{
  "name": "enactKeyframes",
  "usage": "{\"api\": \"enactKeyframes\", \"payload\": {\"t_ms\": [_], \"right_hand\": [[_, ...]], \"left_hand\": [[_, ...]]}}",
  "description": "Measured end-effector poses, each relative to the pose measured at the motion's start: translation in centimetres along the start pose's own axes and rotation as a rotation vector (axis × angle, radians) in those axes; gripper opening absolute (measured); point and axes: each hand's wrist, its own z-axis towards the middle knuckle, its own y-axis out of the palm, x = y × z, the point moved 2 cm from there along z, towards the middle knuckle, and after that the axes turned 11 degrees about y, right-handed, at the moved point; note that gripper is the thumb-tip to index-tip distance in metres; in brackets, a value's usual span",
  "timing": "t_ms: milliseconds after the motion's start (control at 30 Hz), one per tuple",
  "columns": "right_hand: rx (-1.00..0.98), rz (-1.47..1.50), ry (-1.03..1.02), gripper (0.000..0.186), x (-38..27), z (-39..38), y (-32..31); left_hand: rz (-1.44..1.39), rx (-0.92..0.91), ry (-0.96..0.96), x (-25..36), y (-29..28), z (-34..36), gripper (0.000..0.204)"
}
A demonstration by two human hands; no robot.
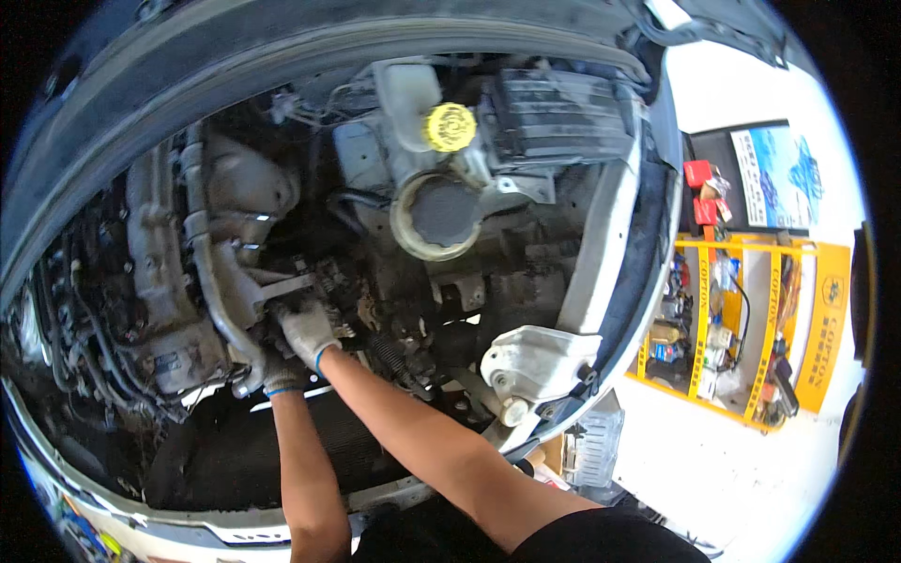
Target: The person removes a metal bracket from the engine bay, then uses a pneumatic impact wrench to loosen and remove bolts from the engine. The person continues to manipulate hoses and components within the engine bay.
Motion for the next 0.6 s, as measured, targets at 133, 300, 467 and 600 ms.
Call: {"api": "enactKeyframes", "payload": {"t_ms": [133,300,467,600], "right_hand": [[0.012,0.309,0.004,0.042,-0.4,0.4,0.4],[0.033,0.495,0.124,0.039,-1.2,-0.4,-0.5],[-0.035,0.419,0.152,0.042,-1.4,-0.5,-0.9],[0.012,0.219,0.185,0.043,-1.1,0.0,0.2]], "left_hand": [[0.029,0.022,0.013,0.5,2.0,-0.4,0.065],[0.049,0.04,0.03,0.9,2.1,-0.3,0.066],[0.041,0.045,0.055,1.1,2.3,-0.3,0.066],[0.047,0.05,0.049,1.2,2.9,-0.5,0.067]]}}
